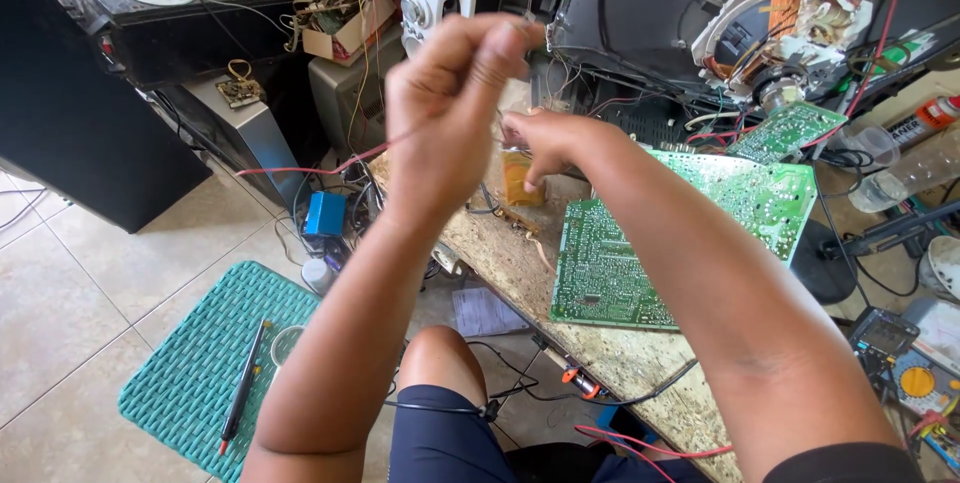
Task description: Testing a circuit board with a multimeter and soldering components to repair it.
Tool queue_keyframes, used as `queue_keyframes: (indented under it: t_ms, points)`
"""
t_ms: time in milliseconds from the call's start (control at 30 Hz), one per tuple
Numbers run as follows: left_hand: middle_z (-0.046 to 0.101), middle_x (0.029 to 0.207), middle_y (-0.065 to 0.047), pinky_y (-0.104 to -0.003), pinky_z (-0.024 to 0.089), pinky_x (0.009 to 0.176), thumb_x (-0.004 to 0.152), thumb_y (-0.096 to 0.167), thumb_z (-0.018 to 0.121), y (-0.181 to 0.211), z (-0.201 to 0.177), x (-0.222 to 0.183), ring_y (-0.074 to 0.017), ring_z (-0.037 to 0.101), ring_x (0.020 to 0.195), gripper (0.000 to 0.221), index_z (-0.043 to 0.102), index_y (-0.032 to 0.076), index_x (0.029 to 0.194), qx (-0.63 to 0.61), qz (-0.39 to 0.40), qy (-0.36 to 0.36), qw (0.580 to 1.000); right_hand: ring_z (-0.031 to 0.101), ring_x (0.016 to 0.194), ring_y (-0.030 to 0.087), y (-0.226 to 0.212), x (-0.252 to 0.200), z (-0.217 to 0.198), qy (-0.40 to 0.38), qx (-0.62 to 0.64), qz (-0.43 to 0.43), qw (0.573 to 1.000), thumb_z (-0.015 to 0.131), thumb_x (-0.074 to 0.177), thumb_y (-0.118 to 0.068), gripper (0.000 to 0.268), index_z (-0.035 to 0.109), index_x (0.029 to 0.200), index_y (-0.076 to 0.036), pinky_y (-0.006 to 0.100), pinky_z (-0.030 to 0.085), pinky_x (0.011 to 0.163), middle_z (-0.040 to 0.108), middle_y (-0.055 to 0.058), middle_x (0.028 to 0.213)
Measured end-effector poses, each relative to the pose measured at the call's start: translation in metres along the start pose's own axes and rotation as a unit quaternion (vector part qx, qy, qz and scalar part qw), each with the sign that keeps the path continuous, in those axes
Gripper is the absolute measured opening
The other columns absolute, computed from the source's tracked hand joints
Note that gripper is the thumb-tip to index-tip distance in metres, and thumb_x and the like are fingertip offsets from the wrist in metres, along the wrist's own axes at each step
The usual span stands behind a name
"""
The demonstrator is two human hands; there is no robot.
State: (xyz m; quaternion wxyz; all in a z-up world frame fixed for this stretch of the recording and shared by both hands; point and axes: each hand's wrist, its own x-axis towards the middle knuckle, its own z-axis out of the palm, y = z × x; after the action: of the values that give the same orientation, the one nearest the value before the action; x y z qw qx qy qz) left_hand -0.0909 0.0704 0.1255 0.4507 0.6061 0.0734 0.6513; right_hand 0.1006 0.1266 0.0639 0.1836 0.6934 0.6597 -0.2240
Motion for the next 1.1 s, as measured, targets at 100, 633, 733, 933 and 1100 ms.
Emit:
queue_keyframes:
  t_ms: [100, 633, 733, 933, 1100]
  points:
    - [0.074, 0.106, -0.012, -0.024, 0.061, 0.083, 0.105, 0.014, 0.061, -0.001, 0.019, -0.017, -0.0184, 0.070, 0.098, 0.014, 0.068, 0.003, 0.110, 0.029, -0.025, -0.045, 0.998, 0.030, 0.152, 0.041, 0.001, -0.021, -0.003, -0.023, 0.004, -0.059, 0.998, 0.098, 0.065, -0.016, 0.108, 0.038, 0.154, -0.006, 0.056, 0.030, 0.122, 0.036, 0.013, 0.163]
    - [0.070, 0.098, -0.010, -0.033, 0.054, 0.083, 0.101, 0.008, 0.065, -0.017, 0.101, -0.052, -0.0216, 0.067, 0.094, 0.007, 0.071, 0.004, 0.102, 0.040, 0.038, -0.200, 0.978, 0.072, 0.101, 0.032, 0.058, -0.230, 0.110, 0.400, 0.131, -0.085, 0.903, 0.052, 0.099, -0.047, 0.048, 0.063, 0.130, -0.012, 0.046, 0.056, 0.069, 0.073, 0.011, 0.118]
    - [0.068, 0.080, -0.010, -0.032, 0.048, 0.060, 0.094, 0.012, 0.076, -0.024, 0.126, -0.075, -0.0134, 0.053, 0.060, 0.013, 0.076, 0.009, 0.106, 0.017, -0.077, -0.212, 0.974, 0.076, 0.100, 0.020, 0.078, -0.251, 0.173, 0.491, 0.243, -0.043, 0.835, 0.081, 0.086, -0.033, 0.024, 0.079, 0.106, -0.020, 0.034, 0.060, 0.085, 0.080, -0.001, 0.100]
    - [0.070, 0.079, -0.004, -0.025, 0.041, 0.056, 0.092, 0.017, 0.078, -0.038, 0.152, -0.071, -0.0079, 0.049, 0.061, 0.007, 0.078, 0.011, 0.096, 0.034, -0.224, -0.310, 0.924, 0.075, 0.078, 0.017, 0.083, -0.268, 0.170, 0.548, 0.534, -0.023, 0.643, 0.083, 0.085, -0.009, 0.041, 0.071, 0.123, -0.002, 0.030, 0.064, 0.068, 0.078, 0.017, 0.100]
    - [0.060, 0.085, -0.008, -0.033, 0.042, 0.064, 0.094, 0.018, 0.078, -0.021, 0.152, -0.034, -0.0140, 0.048, 0.072, 0.011, 0.079, 0.009, 0.099, 0.087, -0.190, -0.393, 0.895, 0.077, 0.077, 0.018, 0.079, -0.262, 0.131, 0.617, 0.495, -0.114, 0.601, 0.081, 0.093, -0.003, 0.010, 0.075, 0.099, 0.003, 0.029, 0.066, 0.067, 0.078, 0.019, 0.092]
